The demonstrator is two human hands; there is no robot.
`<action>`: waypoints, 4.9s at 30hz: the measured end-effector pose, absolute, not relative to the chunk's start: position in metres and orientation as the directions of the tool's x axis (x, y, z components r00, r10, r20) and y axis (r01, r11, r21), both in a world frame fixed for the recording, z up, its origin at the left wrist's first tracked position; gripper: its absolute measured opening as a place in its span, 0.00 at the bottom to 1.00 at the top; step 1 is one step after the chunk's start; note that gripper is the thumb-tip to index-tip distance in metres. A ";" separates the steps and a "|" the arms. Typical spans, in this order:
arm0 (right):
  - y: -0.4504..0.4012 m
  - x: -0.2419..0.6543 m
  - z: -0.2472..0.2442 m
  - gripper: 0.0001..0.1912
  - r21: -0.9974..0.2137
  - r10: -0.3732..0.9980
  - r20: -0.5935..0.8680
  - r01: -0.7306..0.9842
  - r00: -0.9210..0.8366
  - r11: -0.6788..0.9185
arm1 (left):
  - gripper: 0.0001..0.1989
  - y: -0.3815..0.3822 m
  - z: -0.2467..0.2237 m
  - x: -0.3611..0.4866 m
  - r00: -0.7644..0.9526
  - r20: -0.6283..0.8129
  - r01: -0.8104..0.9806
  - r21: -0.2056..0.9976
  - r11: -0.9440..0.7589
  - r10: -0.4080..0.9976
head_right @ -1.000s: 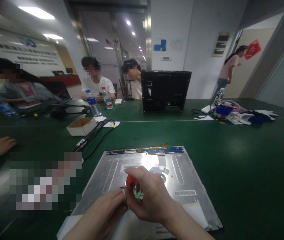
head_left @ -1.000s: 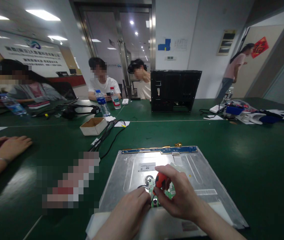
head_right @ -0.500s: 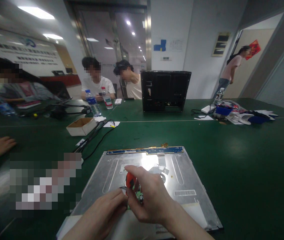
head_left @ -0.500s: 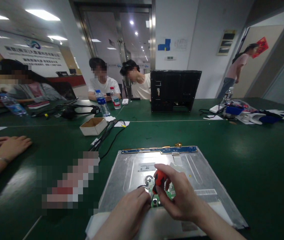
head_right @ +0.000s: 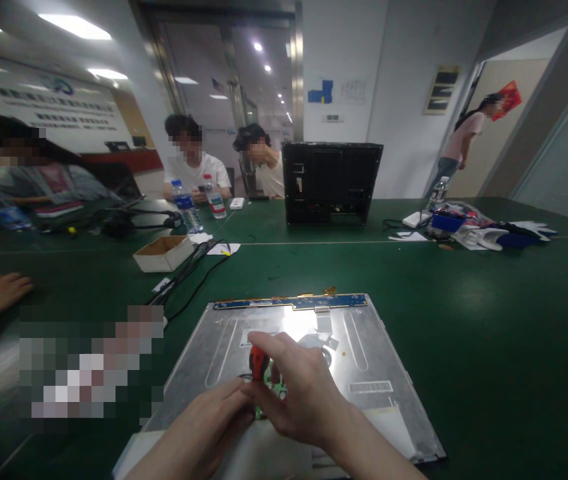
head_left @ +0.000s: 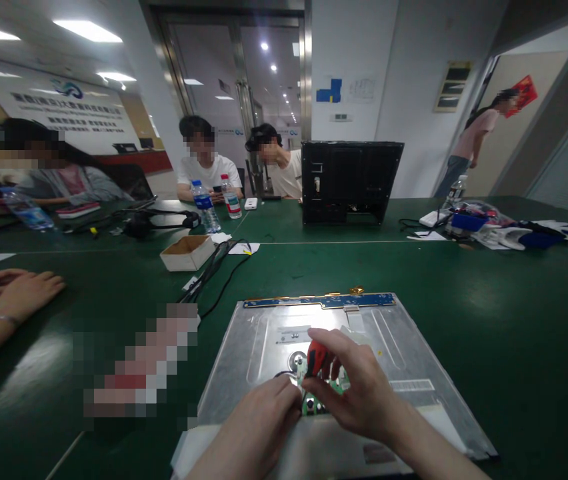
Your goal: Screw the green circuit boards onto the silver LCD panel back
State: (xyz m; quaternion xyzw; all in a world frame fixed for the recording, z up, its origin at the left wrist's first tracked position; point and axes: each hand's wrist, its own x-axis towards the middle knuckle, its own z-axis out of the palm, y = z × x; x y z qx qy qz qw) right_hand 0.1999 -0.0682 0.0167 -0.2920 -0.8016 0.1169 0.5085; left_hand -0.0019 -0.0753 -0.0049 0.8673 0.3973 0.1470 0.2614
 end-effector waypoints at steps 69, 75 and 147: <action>-0.071 0.199 0.022 0.23 -0.454 0.563 0.775 0.367 -0.285 0.812 | 0.14 -0.074 -0.008 -0.001 0.618 -0.029 0.669 0.544 -0.506 0.786; -0.068 0.200 0.021 0.18 -0.402 0.539 0.785 0.411 -0.306 0.819 | 0.15 -0.075 -0.002 -0.001 0.625 -0.036 0.662 0.554 -0.505 0.780; -0.071 0.194 0.017 0.24 -0.554 0.649 0.750 0.415 -0.128 0.722 | 0.11 -0.076 -0.009 -0.001 0.615 -0.045 0.705 0.481 -0.522 0.788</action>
